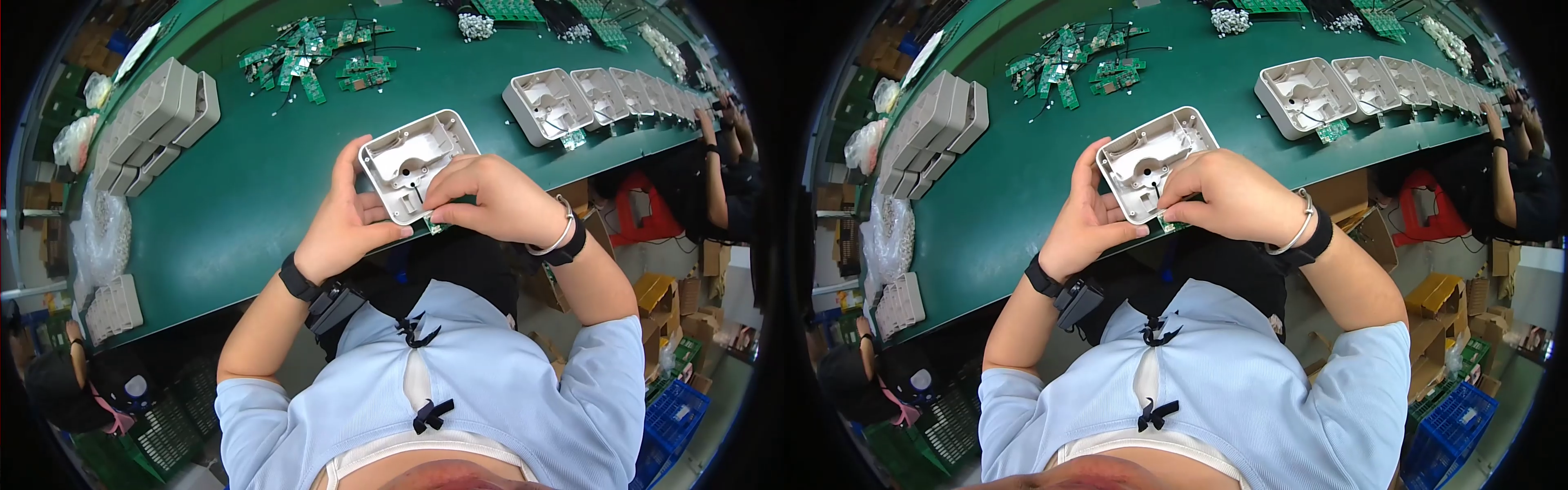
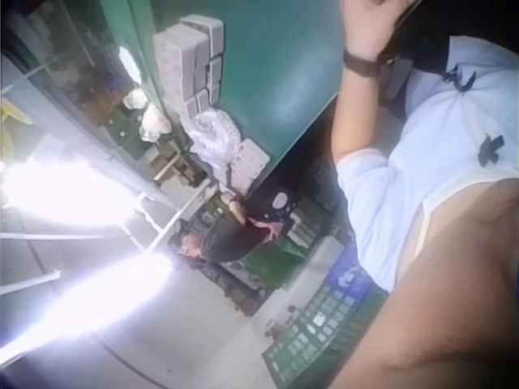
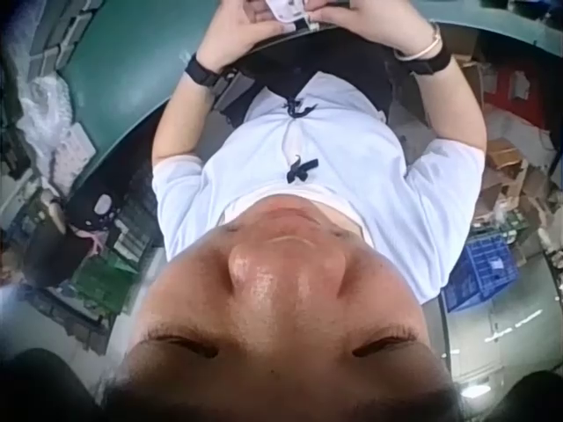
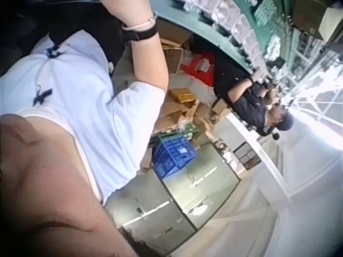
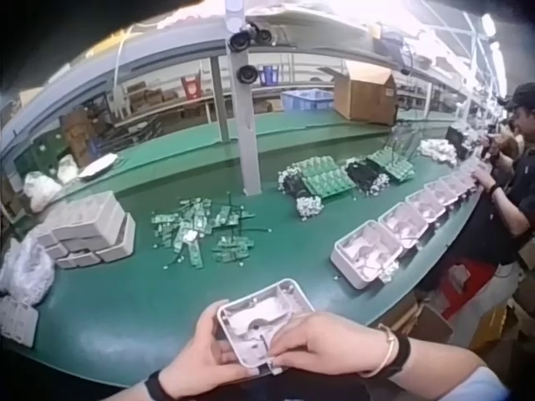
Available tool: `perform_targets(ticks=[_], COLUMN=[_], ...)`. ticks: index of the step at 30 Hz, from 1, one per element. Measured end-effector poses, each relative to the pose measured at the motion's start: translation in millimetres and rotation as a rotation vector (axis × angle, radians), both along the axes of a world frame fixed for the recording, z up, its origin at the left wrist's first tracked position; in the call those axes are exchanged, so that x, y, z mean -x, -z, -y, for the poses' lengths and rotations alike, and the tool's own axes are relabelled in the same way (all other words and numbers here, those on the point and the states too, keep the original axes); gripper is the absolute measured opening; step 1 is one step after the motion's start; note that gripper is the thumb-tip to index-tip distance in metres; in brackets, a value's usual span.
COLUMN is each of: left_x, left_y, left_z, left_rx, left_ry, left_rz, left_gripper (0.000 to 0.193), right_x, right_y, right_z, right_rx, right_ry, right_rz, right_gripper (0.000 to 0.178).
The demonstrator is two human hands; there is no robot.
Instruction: Assembling printed circuit boards into plastic housings on a production assembly line.
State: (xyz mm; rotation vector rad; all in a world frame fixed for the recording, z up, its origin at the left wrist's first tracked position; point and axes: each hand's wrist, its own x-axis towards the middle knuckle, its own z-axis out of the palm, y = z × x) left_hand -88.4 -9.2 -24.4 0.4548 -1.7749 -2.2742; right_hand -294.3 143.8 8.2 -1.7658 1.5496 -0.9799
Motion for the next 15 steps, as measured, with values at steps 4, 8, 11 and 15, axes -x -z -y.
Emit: perform_targets(ticks=[4,8,11,15], left_x=[-0.6,0.4,1.5,5.8], left_y=[-1.4,-3.9,-5.1,-1.2], left_z=[-1.5,-4.1,-4.5,-3.9], left_rx=[0.02,0.012,-0.041,-0.005], left_ry=[-0.001,-0.001,-0.012,0.013], left_rz=[0.01,0.022,0.031,-0.015], left_gripper=[0.121,0.121,0.122,0.122], right_x=[-3.8,-5.4,-9.2,-6.4], right_y=[-7.0,-11.2,-6.6,-7.2], right_z=[2.1,2.9,-2.1,-3.7], right_rx=[-0.134,-0.232,0.091,0.222], right_ry=[0.066,0.077,0.07,0.039], right_rz=[-0.005,-0.071,-0.303,-0.406], right_gripper=[0.019,0.011,0.007,0.007])
